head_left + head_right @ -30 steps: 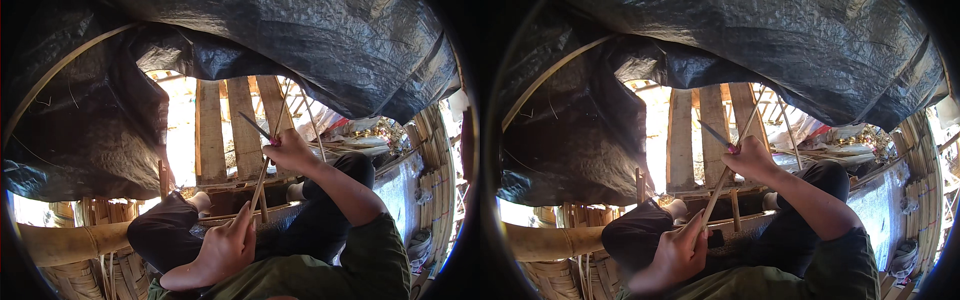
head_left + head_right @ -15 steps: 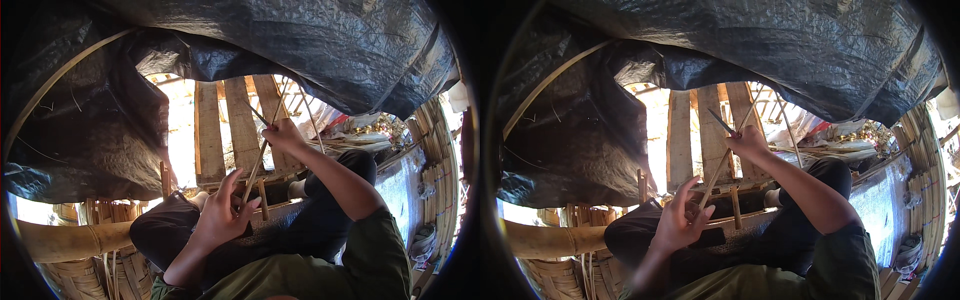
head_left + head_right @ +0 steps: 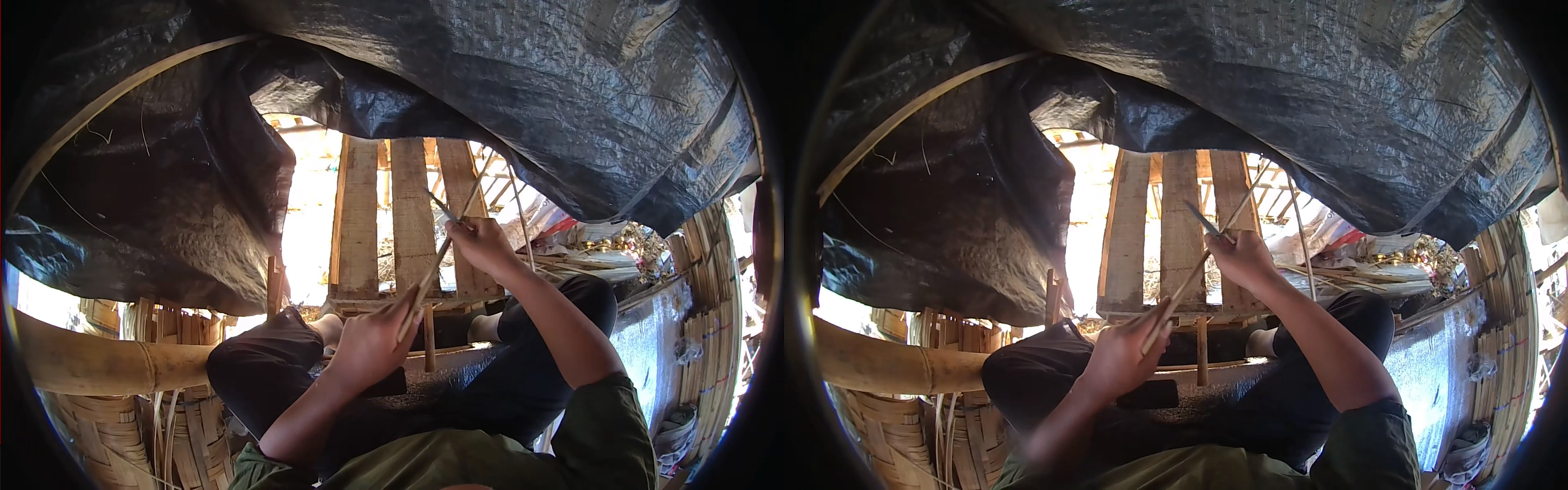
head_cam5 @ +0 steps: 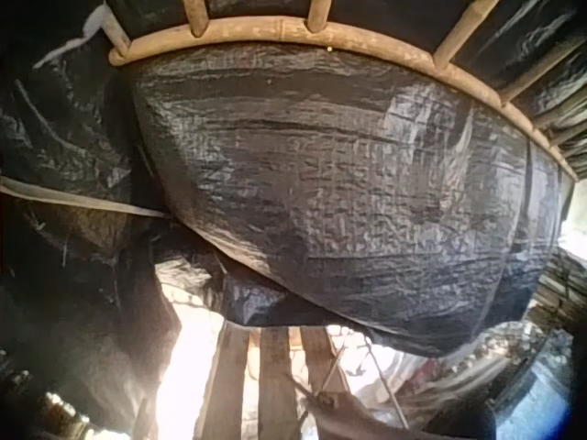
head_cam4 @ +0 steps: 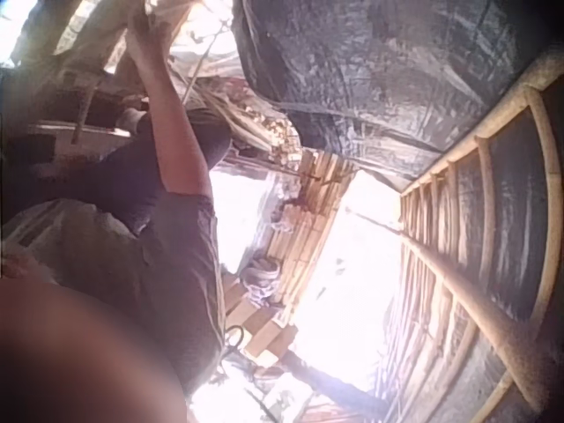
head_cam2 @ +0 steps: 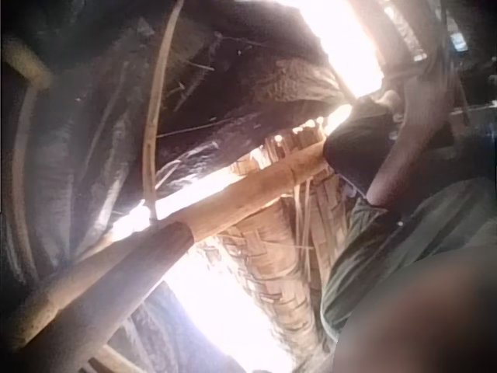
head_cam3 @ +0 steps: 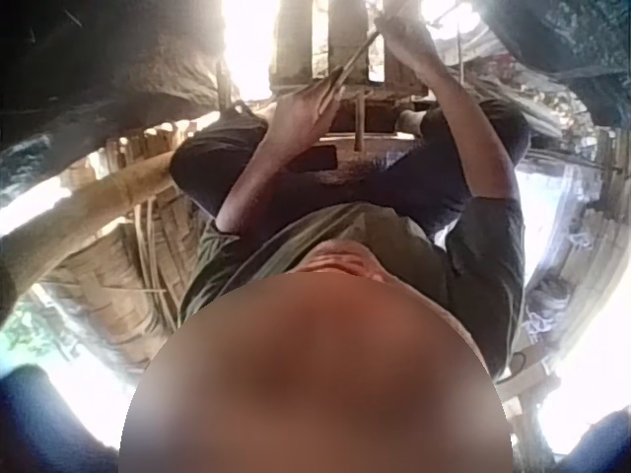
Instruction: Whittling and shaving a bamboo strip using a small knife.
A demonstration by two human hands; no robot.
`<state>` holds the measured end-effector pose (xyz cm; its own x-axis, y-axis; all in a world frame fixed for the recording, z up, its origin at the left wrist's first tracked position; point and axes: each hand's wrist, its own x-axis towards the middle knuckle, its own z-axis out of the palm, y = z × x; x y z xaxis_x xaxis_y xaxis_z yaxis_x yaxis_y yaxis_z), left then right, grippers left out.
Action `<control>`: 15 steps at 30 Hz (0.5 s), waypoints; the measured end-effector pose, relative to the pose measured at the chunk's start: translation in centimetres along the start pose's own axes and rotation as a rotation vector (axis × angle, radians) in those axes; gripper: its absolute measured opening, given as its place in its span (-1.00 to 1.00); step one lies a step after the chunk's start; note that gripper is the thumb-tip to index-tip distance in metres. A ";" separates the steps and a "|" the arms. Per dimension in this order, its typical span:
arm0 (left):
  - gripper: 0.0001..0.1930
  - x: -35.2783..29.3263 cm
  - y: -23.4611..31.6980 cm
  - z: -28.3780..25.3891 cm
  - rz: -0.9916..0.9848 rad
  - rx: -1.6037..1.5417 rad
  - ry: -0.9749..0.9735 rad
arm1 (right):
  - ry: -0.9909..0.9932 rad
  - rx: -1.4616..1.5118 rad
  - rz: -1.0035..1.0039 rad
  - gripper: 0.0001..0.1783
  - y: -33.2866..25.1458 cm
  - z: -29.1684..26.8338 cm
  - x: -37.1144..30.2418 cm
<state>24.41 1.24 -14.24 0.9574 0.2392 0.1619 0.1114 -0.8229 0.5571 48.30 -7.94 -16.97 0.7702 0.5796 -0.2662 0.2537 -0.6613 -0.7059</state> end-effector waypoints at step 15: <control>-0.61 0.1 -0.8 -1.5 -0.221 -0.258 -0.031 | 0.158 0.039 -0.325 -0.85 0.3 -0.1 -3.0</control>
<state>24.02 2.75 -13.45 0.9255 0.3786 -0.0084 0.2501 -0.5943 0.7643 46.09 -9.94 -16.32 0.7348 0.6737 0.0786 0.4796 -0.4342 -0.7625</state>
